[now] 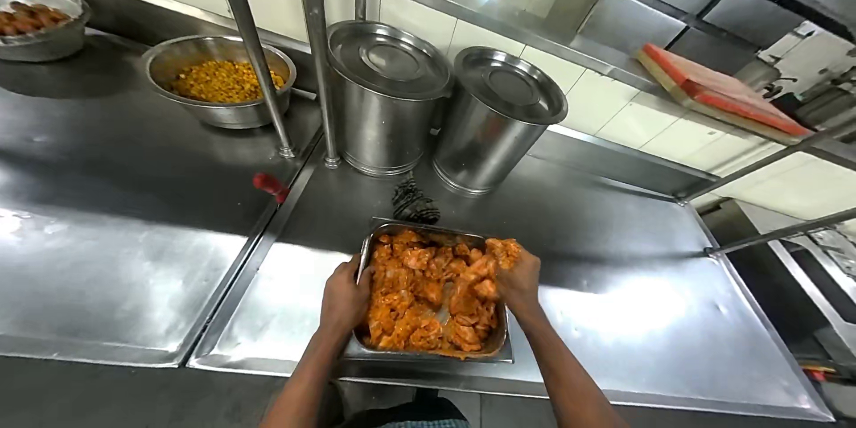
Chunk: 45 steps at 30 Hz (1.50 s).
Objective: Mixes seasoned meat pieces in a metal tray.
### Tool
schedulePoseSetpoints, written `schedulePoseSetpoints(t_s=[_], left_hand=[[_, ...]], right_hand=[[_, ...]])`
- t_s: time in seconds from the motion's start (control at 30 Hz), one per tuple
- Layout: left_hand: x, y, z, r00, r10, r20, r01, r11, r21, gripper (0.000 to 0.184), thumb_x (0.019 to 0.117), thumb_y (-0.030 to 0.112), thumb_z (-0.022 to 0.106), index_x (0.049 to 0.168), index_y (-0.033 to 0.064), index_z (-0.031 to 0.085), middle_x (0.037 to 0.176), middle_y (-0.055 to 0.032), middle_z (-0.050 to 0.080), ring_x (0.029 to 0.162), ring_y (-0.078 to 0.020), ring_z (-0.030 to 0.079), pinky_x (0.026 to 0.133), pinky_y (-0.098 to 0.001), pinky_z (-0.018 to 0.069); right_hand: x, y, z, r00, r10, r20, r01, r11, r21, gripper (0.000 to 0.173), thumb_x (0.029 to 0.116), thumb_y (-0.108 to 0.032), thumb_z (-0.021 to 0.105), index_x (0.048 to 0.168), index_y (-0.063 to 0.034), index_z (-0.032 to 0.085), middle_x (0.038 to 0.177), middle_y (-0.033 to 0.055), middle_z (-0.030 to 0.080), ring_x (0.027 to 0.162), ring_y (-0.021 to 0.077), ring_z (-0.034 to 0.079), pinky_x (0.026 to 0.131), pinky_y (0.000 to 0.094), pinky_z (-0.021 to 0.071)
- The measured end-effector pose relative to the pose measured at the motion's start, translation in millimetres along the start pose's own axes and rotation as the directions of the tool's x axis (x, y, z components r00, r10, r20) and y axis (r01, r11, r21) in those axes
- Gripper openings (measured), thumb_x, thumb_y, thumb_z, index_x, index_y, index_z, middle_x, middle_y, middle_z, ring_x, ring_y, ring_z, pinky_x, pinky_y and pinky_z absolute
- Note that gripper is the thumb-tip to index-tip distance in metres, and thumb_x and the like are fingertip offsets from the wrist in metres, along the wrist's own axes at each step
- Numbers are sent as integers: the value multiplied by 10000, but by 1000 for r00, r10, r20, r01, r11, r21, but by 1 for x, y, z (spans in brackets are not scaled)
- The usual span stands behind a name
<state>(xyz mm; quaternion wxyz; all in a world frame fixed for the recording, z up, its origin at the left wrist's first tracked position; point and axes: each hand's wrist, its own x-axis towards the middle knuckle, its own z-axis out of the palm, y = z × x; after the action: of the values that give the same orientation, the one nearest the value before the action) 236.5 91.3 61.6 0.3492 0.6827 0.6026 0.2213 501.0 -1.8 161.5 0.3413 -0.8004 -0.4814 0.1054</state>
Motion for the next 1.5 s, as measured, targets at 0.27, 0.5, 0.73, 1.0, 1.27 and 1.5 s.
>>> schedulePoseSetpoints(t_s=[0.27, 0.5, 0.73, 1.0, 1.27, 1.5], left_hand=[[-3, -1, 4, 999, -36, -5, 36, 999, -20, 375, 1050, 250, 601, 1357, 40, 646, 1092, -204, 711, 1018, -357, 691, 948, -561, 531], [-3, -1, 4, 998, -50, -27, 49, 998, -46, 366, 1050, 236, 600, 1353, 37, 651, 1057, -202, 713, 964, -347, 695, 909, -549, 542], [-5, -1, 8, 996, -73, -45, 68, 993, -99, 365, 1047, 236, 605, 1345, 32, 657, 1054, -193, 718, 952, -325, 698, 902, -534, 547], [-6, -2, 8, 999, -20, -49, 16, 998, -69, 358, 1056, 214, 583, 1333, -3, 652, 1069, -209, 713, 998, -349, 697, 936, -541, 538], [-8, -4, 8, 998, -44, -33, 41, 996, -84, 399, 1049, 234, 605, 1357, -17, 629, 1109, -228, 703, 1044, -369, 688, 967, -560, 522], [-7, -1, 5, 998, -58, -21, 56, 996, -76, 363, 1055, 248, 586, 1326, 16, 656, 1064, -193, 703, 1012, -337, 686, 937, -530, 536]], right_hand=[[53, 48, 56, 672, 284, 684, -61, 941, -332, 619, 898, -389, 733, 1391, -45, 589, 1309, 252, 628, 1223, 412, 602, 1019, 642, 471], [-25, 6, 75, 491, 131, 861, 426, 826, -369, 700, 773, -246, 830, 1419, -140, 585, 1484, 251, 484, 1335, 504, 474, 974, 729, 449], [-23, 31, 14, 563, 226, 795, 238, 877, -418, 1084, 786, -537, 825, 1627, -136, 272, 1576, 336, 325, 1428, 501, 390, 1142, 624, 378], [-12, 9, 81, 729, 309, 611, -371, 928, -27, 623, 823, -88, 795, 1399, -44, 562, 1315, 212, 625, 1192, 300, 629, 1010, 477, 527], [-8, -29, -4, 960, 118, 254, -166, 970, 177, 142, 924, -58, 721, 1062, -38, 747, 971, 112, 742, 888, 207, 708, 826, 448, 584], [42, -1, 52, 724, 83, 685, -45, 996, -73, 320, 919, -250, 760, 1196, -93, 724, 1183, 146, 708, 1112, 278, 671, 984, 515, 535]])
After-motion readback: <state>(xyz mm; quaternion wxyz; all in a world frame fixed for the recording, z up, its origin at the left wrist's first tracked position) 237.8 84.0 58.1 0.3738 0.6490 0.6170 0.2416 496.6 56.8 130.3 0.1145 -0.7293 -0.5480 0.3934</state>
